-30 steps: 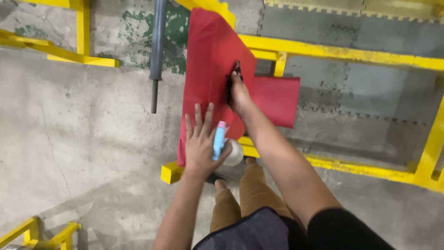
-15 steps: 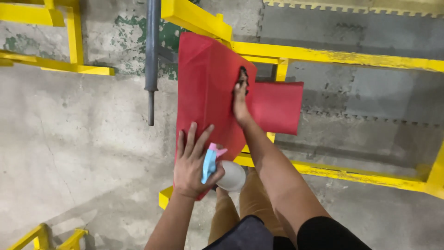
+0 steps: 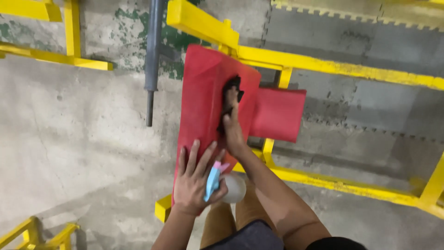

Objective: Cleaning and wiping down various gym machines and weight benches with a spray bottle and cloth.

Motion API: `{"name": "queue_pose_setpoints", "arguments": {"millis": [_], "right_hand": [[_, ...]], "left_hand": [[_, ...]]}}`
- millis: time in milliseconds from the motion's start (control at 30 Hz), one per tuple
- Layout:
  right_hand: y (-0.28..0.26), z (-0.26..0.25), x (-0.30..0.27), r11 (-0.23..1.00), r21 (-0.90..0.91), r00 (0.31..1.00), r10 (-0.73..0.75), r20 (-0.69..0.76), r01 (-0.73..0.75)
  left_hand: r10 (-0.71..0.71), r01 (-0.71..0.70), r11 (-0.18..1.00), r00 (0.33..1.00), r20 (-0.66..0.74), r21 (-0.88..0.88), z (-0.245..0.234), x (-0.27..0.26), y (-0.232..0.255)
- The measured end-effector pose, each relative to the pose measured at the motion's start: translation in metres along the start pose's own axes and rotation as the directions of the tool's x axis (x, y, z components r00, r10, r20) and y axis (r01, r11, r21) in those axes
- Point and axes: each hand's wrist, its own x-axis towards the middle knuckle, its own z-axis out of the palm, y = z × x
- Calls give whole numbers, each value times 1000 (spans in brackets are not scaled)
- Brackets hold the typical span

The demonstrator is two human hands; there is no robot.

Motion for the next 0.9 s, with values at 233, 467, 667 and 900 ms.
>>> {"name": "queue_pose_setpoints", "arguments": {"millis": [233,467,667,900], "right_hand": [[199,-99,75,950,144,928,304,-216,-278],[320,-148,93,819,372,817,534,-217,-437],[326,-122,-21,625,464,665,740,-100,-627],[274,-47,-181,411,699,567,824,-10,-585]], "left_hand": [[-16,14,997,1000,25,70,9,3,-3],[-17,17,995,1000,-4,95,13,4,-3],[-15,18,994,999,-28,105,15,4,-3],[-3,5,996,1000,-29,90,11,2,2]]}}
